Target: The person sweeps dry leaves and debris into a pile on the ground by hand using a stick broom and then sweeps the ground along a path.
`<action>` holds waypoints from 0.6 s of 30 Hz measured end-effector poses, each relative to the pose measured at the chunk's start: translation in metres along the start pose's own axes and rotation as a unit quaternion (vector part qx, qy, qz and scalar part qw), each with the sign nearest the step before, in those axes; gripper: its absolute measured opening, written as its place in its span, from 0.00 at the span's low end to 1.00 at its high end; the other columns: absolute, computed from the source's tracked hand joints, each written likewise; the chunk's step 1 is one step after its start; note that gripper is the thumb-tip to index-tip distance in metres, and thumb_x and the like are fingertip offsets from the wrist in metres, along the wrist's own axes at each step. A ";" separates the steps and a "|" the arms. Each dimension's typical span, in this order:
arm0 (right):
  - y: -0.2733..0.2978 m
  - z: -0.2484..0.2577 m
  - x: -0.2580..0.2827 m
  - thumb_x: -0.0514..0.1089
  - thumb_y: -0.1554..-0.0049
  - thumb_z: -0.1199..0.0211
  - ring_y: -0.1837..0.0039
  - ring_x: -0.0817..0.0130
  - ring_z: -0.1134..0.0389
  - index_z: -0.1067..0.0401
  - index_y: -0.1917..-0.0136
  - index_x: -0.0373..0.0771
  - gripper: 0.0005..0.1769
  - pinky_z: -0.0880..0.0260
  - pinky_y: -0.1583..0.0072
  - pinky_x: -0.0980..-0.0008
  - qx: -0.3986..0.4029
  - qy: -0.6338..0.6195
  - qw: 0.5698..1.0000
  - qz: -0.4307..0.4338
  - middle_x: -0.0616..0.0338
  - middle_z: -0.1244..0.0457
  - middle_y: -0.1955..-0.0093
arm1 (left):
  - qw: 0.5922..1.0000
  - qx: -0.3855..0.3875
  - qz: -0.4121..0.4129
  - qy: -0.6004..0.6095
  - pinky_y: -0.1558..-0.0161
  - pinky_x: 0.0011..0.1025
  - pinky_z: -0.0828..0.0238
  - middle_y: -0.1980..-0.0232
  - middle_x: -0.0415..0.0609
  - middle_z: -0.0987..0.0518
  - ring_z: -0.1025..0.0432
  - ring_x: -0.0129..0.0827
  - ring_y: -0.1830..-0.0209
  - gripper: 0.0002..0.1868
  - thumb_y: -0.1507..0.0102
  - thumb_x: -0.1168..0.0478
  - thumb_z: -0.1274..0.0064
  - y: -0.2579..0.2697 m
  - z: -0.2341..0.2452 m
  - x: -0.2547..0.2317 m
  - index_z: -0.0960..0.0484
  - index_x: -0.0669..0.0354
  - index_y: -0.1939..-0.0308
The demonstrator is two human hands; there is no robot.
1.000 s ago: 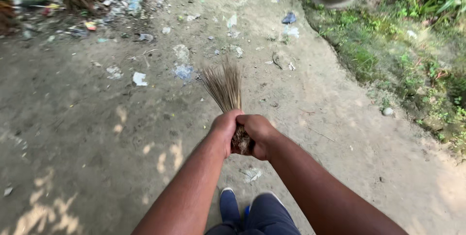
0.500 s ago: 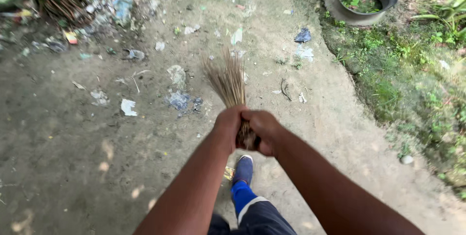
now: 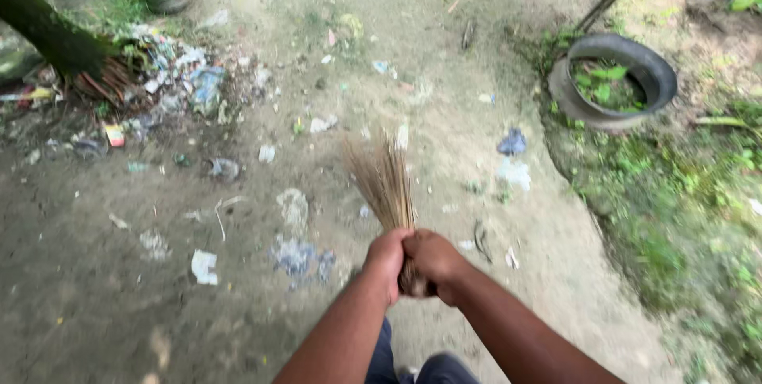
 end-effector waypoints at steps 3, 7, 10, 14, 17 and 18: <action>-0.024 -0.004 0.039 0.45 0.39 0.50 0.57 0.54 0.29 0.33 0.40 0.41 0.15 0.28 0.58 0.53 0.010 0.169 0.986 0.003 0.47 0.33 0.55 | 0.997 -0.002 0.028 0.066 0.58 0.50 0.24 0.53 0.54 0.19 0.24 0.48 0.56 0.22 0.38 0.46 0.52 -0.011 -0.004 -0.025 0.21 0.57 0.49; -0.078 -0.018 0.089 0.45 0.41 0.50 0.54 0.56 0.27 0.33 0.36 0.43 0.20 0.26 0.54 0.60 0.057 0.288 0.954 0.063 0.46 0.29 0.51 | 0.985 -0.061 0.014 0.159 0.55 0.52 0.25 0.48 0.51 0.20 0.25 0.48 0.49 0.20 0.36 0.43 0.53 -0.018 -0.015 -0.075 0.23 0.47 0.46; -0.132 -0.034 0.105 0.44 0.40 0.51 0.52 0.58 0.27 0.31 0.36 0.41 0.20 0.26 0.53 0.61 0.134 0.308 0.939 0.069 0.48 0.29 0.50 | 0.972 -0.147 -0.014 0.181 0.53 0.55 0.25 0.47 0.49 0.20 0.25 0.47 0.48 0.16 0.36 0.46 0.51 -0.040 -0.006 -0.104 0.25 0.43 0.47; -0.201 -0.025 0.098 0.42 0.39 0.53 0.50 0.59 0.28 0.31 0.38 0.41 0.18 0.23 0.57 0.51 0.156 0.185 0.959 -0.149 0.53 0.32 0.52 | 0.977 -0.136 0.021 0.164 0.56 0.58 0.24 0.53 0.51 0.20 0.24 0.47 0.56 0.17 0.37 0.47 0.52 -0.120 0.004 -0.118 0.20 0.52 0.53; -0.242 -0.002 0.097 0.40 0.38 0.55 0.53 0.51 0.28 0.32 0.39 0.40 0.17 0.25 0.62 0.50 0.115 0.057 0.972 -0.195 0.47 0.32 0.55 | 0.981 -0.057 0.067 0.174 0.59 0.51 0.23 0.57 0.57 0.18 0.24 0.51 0.61 0.18 0.38 0.48 0.51 -0.200 -0.006 -0.112 0.17 0.57 0.56; -0.252 0.012 0.099 0.39 0.39 0.55 0.54 0.51 0.29 0.32 0.39 0.40 0.17 0.26 0.61 0.50 0.081 0.040 0.980 -0.175 0.47 0.32 0.55 | 0.983 -0.046 0.069 0.162 0.59 0.50 0.23 0.58 0.57 0.18 0.24 0.50 0.62 0.18 0.38 0.49 0.51 -0.224 -0.014 -0.111 0.18 0.59 0.55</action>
Point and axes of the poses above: each hand's wrist, its own y-axis away from the middle knuckle, its own z-axis out of the back of the hand, x = y × z, the point moved 6 cm from there along -y, towards the middle knuckle
